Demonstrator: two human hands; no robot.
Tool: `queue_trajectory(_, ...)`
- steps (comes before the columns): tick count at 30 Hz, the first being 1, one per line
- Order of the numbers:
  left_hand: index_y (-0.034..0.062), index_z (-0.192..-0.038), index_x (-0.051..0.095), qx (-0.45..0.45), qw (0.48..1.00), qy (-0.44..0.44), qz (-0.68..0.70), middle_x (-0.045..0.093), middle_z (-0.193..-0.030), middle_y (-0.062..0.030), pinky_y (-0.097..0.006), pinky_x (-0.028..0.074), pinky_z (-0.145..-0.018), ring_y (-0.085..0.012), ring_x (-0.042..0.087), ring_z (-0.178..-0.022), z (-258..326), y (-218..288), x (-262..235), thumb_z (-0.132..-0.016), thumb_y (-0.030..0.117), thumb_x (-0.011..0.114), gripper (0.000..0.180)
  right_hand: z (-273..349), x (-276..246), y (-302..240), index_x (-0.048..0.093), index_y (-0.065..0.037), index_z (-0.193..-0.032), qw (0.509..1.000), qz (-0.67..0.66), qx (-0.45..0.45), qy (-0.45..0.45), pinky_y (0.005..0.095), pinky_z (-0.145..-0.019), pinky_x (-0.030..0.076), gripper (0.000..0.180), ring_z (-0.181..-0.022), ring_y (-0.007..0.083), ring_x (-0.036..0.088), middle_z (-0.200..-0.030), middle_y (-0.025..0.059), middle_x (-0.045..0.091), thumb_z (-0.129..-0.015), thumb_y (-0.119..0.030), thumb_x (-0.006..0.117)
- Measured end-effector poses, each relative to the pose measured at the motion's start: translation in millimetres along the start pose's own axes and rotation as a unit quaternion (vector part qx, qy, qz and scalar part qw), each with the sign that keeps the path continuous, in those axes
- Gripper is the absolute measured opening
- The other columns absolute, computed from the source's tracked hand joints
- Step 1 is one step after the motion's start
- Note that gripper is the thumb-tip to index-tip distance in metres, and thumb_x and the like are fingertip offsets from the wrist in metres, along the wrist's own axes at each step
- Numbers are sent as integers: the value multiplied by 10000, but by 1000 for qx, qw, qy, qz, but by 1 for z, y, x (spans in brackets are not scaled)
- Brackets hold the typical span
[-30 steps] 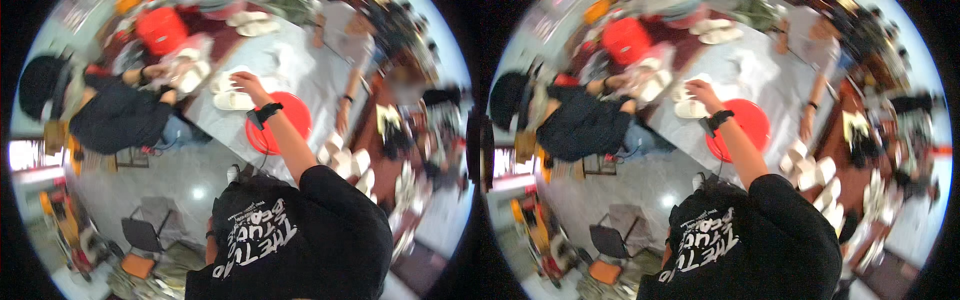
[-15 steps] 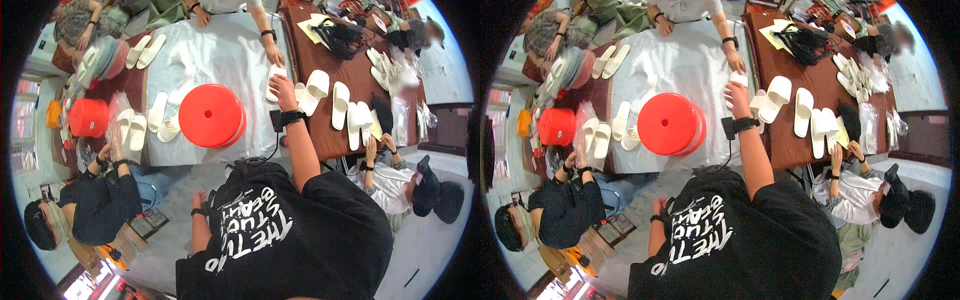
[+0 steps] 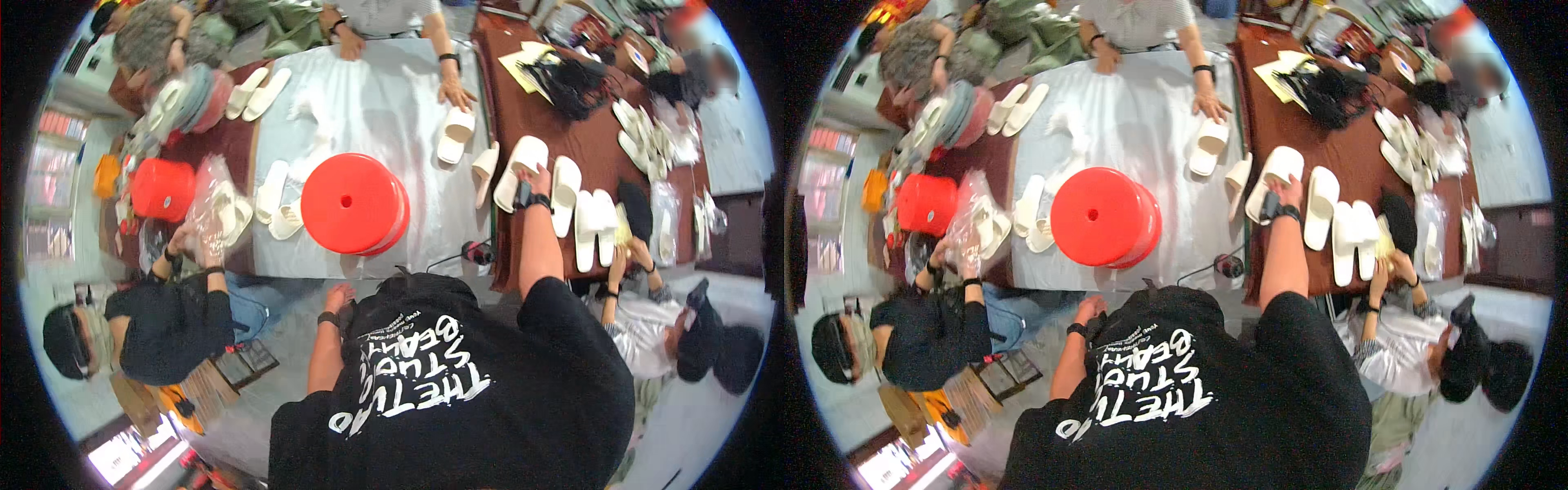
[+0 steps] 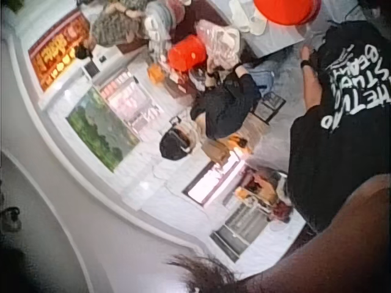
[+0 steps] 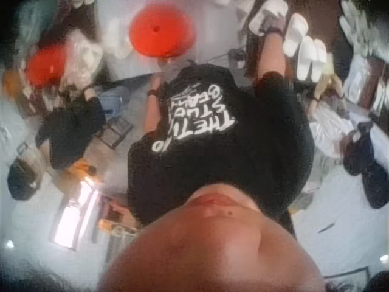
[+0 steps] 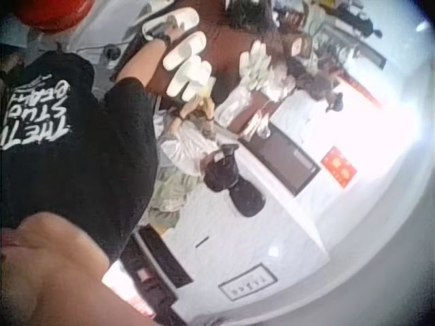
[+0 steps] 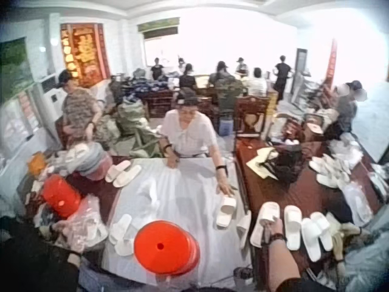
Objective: Assembling white slip-on sandals at a workstation in a shoe factory.
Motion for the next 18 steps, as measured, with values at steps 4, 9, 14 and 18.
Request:
queue_trajectory(4, 12, -1080, 638, 8, 996, 48, 77, 690, -958, -92, -334, 502, -756, -206, 661, -802, 4, -26, -4, -922, 247, 579, 289, -23, -18, -28, 449, -11, -1230, 991, -116, -32, -60, 426, -751, 581, 422, -881, 320, 607, -1105, 222, 531, -937, -289, 571)
queue_trajectory(9, 3, -1083, 642, -54, 986, 70, 143, 686, -911, -81, -321, 507, -740, -195, 658, -821, 20, -35, 5, -890, 215, 612, 288, -2, -3, -23, 493, -139, -1246, 990, -4, -92, -104, 311, -554, 405, 288, -714, 142, 523, -835, 27, 559, -1010, -304, 487)
queue_trajectory(14, 10, -1085, 657, -31, 983, 94, 151, 713, -964, -94, -291, 488, -710, -179, 659, -845, 19, -15, 10, -905, 249, 588, 307, 50, 34, -28, 587, -202, -1217, 980, -6, -199, -16, 330, -680, 406, 301, -741, 114, 490, -888, -28, 548, -926, -136, 628)
queue_trajectory(18, 2, -1108, 649, 7, 990, 58, 126, 709, -962, -112, -296, 499, -683, -176, 664, -831, 5, -5, 14, -926, 223, 554, 302, 122, 73, -41, 602, -133, -1188, 960, 39, -271, -58, 305, -733, 432, 280, -831, 113, 536, -947, -22, 596, -911, -89, 617)
Point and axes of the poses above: each hand's wrist, its own z-axis away from the middle knuckle, its own x-axis out of the palm, y = z × x, the point moved 3 cm from there along -z, towards the middle knuckle
